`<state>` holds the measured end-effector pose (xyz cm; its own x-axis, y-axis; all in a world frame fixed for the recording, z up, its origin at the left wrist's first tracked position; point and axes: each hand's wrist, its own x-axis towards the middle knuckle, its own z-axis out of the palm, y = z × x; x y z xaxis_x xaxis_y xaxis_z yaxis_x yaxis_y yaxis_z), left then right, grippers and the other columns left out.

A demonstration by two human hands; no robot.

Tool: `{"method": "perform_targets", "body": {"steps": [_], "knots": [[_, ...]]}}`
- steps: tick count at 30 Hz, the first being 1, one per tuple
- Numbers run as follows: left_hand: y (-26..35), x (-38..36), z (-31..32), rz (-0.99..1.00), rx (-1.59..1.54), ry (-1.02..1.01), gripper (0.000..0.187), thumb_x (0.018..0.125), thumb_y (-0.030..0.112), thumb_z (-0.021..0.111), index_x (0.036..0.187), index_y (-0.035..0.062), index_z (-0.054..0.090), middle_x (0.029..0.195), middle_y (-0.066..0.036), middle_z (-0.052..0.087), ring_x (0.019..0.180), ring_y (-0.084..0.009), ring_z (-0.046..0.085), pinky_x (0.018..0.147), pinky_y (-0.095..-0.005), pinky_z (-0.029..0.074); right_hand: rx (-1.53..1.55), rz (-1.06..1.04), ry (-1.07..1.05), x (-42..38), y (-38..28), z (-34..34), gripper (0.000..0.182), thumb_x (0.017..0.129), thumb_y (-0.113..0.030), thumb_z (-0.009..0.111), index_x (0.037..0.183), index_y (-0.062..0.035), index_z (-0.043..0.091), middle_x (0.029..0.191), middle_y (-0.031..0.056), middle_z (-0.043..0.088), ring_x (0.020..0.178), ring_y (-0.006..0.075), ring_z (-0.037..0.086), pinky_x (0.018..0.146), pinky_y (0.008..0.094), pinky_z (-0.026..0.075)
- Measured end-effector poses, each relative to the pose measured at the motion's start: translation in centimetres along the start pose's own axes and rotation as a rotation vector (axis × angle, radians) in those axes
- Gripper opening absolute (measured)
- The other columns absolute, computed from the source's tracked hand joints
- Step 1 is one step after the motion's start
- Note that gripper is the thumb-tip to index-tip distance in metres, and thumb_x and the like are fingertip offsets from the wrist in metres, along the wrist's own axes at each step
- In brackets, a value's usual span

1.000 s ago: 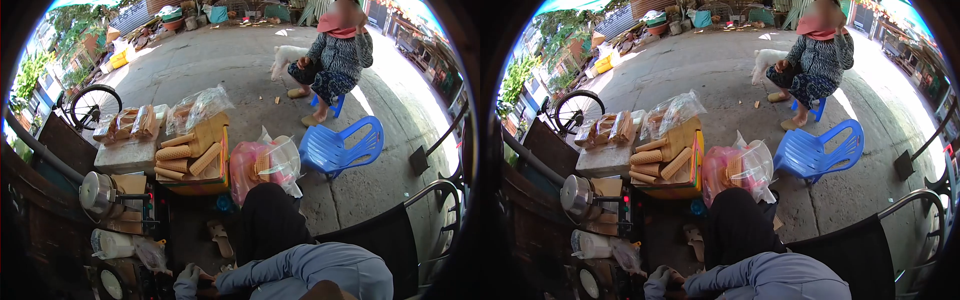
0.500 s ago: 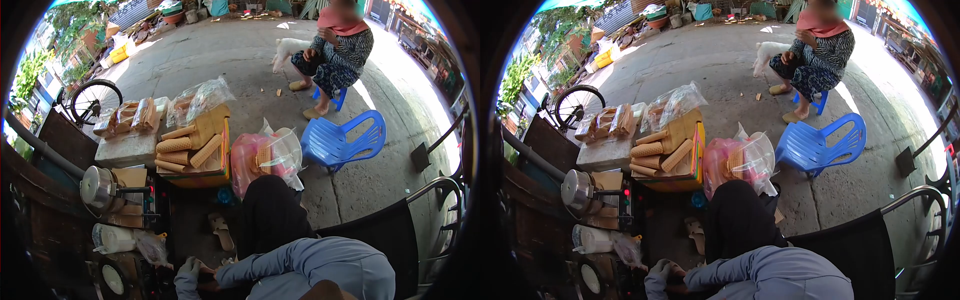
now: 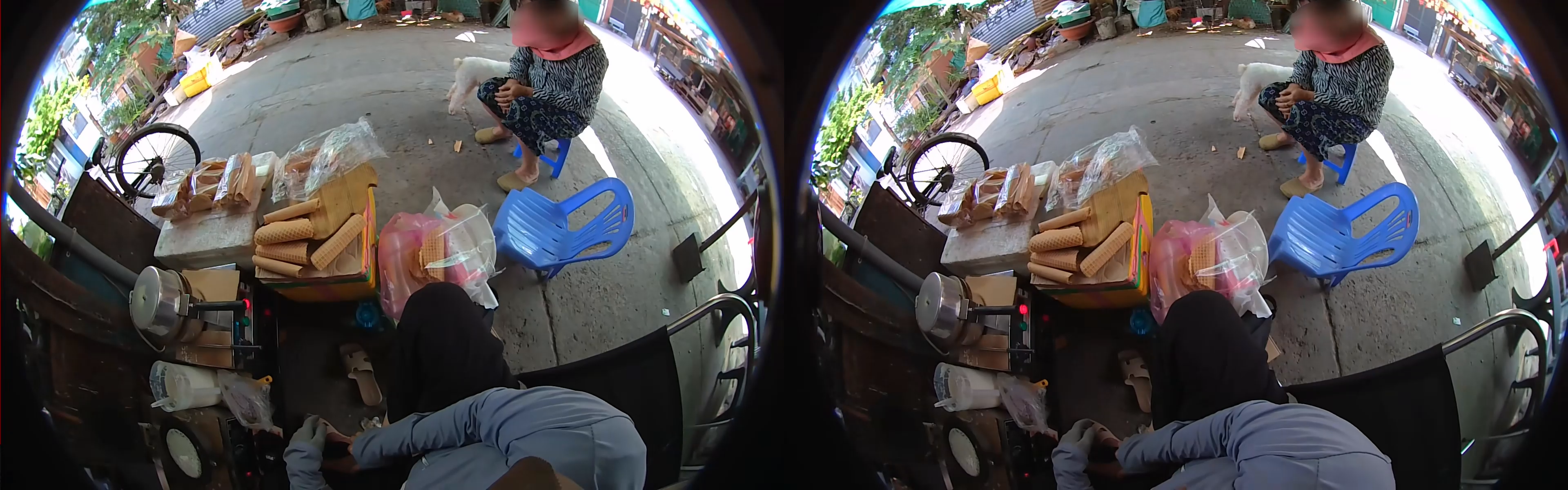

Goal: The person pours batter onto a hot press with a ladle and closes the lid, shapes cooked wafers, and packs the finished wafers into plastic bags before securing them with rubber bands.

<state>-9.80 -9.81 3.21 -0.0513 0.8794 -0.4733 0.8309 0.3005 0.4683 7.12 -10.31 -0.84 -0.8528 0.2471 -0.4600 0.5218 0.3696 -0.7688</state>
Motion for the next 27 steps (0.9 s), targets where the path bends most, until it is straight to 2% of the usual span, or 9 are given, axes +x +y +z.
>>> {"method": "perform_targets", "body": {"steps": [11, 16, 19, 22, 25, 27], "knots": [[-0.1, 0.0, -0.1, -0.049, 0.013, -0.029, 0.037, 0.083, 0.032, 0.046, 0.109, 0.0067, 0.053, 0.091, -0.023, 0.059, 0.09, -0.0368, 0.056, 0.077, -0.0396, 0.044, -0.015, 0.022, -0.011, 0.6, 0.0, 0.3, 0.063, 0.076, -0.052, 0.053, 0.098, 0.0062, 0.053, 0.1, 0.0236, 0.054, 0.095, 0.0357, 0.053, 0.079, 0.0395, 0.044], [3.1, -1.1, -1.9, -0.043, 0.039, 0.003, 0.038, 0.083, 0.033, 0.046, 0.11, 0.0067, 0.052, 0.091, -0.022, 0.06, 0.089, -0.0364, 0.056, 0.078, -0.0391, 0.043, -0.023, 0.009, -0.032, 0.5, -0.2, -0.1, 0.065, 0.075, -0.054, 0.054, 0.099, 0.0064, 0.052, 0.102, 0.0242, 0.053, 0.096, 0.0359, 0.052, 0.079, 0.0396, 0.044], [1.1, 0.3, -1.3, -0.093, 0.028, -0.195, 0.045, 0.087, 0.036, 0.043, 0.124, 0.0106, 0.042, 0.115, -0.02, 0.05, 0.105, -0.0381, 0.047, 0.086, -0.0393, 0.041, -0.032, -0.012, 0.025, 0.8, 0.2, 0.6, 0.063, 0.075, -0.053, 0.053, 0.099, 0.0053, 0.052, 0.103, 0.0233, 0.052, 0.097, 0.036, 0.052, 0.079, 0.0407, 0.043], [2.7, 0.0, -2.0, -0.143, 0.129, -0.236, 0.046, 0.086, 0.037, 0.044, 0.123, 0.0106, 0.042, 0.114, -0.02, 0.051, 0.104, -0.0378, 0.047, 0.087, -0.0387, 0.04, -0.094, -0.019, 0.059, -0.1, -0.2, 0.5, 0.058, 0.075, -0.051, 0.054, 0.098, 0.0019, 0.053, 0.105, 0.0202, 0.051, 0.096, 0.0347, 0.05, 0.08, 0.0408, 0.042], [1.6, 0.8, -1.9, -0.095, 0.212, -0.303, 0.047, 0.085, 0.039, 0.045, 0.123, 0.0109, 0.042, 0.115, -0.02, 0.05, 0.105, -0.0373, 0.047, 0.088, -0.0388, 0.04, -0.232, -0.203, 0.224, -2.2, 1.4, 1.1, 0.047, 0.073, -0.042, 0.055, 0.098, -0.0025, 0.053, 0.102, 0.0156, 0.051, 0.095, 0.0294, 0.049, 0.078, 0.04, 0.041], [0.7, 1.5, -1.8, 0.043, 0.167, -0.197, 0.041, 0.084, 0.035, 0.045, 0.115, 0.0082, 0.049, 0.1, -0.021, 0.056, 0.096, -0.0362, 0.053, 0.082, -0.0387, 0.042, -0.513, -0.213, 0.215, -3.0, 3.8, 1.0, 0.035, 0.08, -0.041, 0.048, 0.087, -0.0083, 0.058, 0.094, 0.0124, 0.053, 0.091, 0.0266, 0.05, 0.073, 0.0389, 0.041]]}}
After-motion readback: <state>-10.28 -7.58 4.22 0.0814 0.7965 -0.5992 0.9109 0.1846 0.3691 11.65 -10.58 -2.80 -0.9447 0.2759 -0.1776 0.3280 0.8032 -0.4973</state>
